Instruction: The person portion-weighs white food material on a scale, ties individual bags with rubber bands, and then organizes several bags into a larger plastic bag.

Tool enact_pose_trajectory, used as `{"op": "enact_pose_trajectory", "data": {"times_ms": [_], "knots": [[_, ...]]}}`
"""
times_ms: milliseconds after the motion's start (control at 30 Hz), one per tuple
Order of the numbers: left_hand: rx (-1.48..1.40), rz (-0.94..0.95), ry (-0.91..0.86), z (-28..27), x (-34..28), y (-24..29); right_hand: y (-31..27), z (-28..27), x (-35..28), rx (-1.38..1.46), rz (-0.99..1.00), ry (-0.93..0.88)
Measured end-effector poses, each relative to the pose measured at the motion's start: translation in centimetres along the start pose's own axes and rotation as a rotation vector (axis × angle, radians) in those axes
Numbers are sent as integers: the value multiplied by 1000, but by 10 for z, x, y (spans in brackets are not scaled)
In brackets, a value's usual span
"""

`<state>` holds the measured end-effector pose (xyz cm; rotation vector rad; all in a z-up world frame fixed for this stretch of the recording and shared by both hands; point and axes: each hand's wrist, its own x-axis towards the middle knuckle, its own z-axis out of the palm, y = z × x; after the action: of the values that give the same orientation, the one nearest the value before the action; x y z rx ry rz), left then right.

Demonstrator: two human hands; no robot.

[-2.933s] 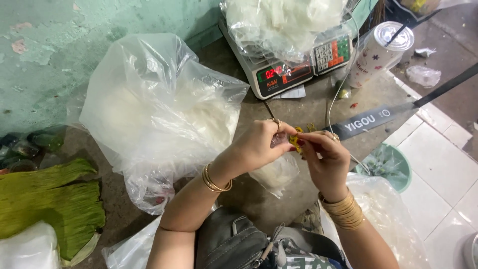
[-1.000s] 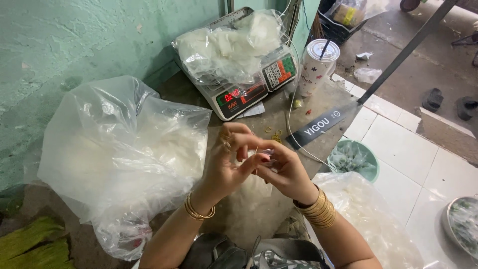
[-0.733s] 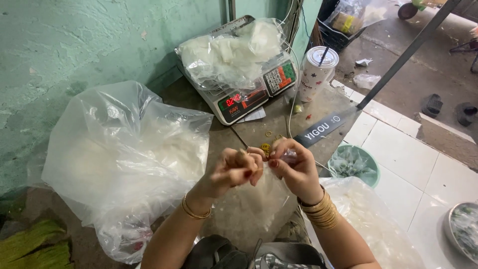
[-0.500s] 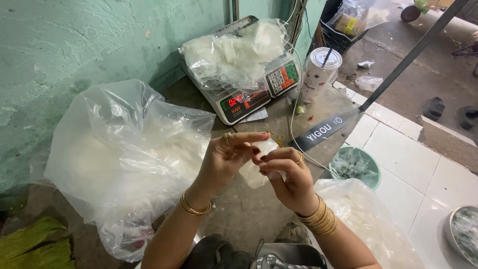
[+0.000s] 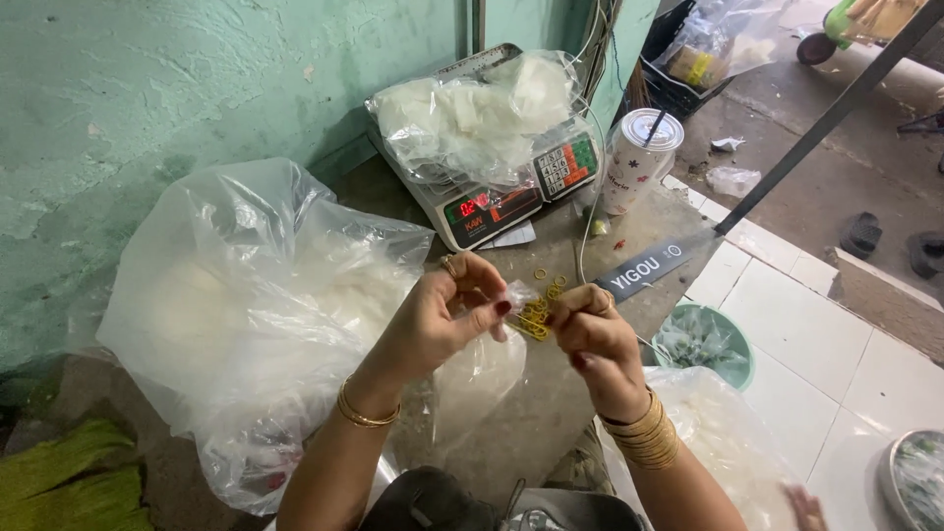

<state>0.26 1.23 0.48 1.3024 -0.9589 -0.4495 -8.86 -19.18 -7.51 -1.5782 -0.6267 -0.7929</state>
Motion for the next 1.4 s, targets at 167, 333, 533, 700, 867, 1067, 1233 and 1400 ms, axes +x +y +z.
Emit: {"op": "enact_pose_trajectory", "data": {"times_ms": [167,333,533,700,867,1067,1233,1400], "knots": [[-110,116,-2,4,-1,3,9,-1,-5,1185,488,-16],[277,34,-4,-2,-1,-2,3,7,-4,266,263,-137],[-21,10,41,2,0,-5,12,7,1,-233,124,-192],[-160,-35,-73,4,-1,-19,20,0,-6,681,837,-8],[183,-46,-13,1,2,-11,6,6,11,680,896,35],[288,-113,132,-1,6,-24,7,24,4,-511,-39,-26],[-340,-23,104,1,9,-35,23,16,-11,-634,-211,24],[-369,-39,-46,7,8,-42,28,-3,-13,350,695,42]]}}
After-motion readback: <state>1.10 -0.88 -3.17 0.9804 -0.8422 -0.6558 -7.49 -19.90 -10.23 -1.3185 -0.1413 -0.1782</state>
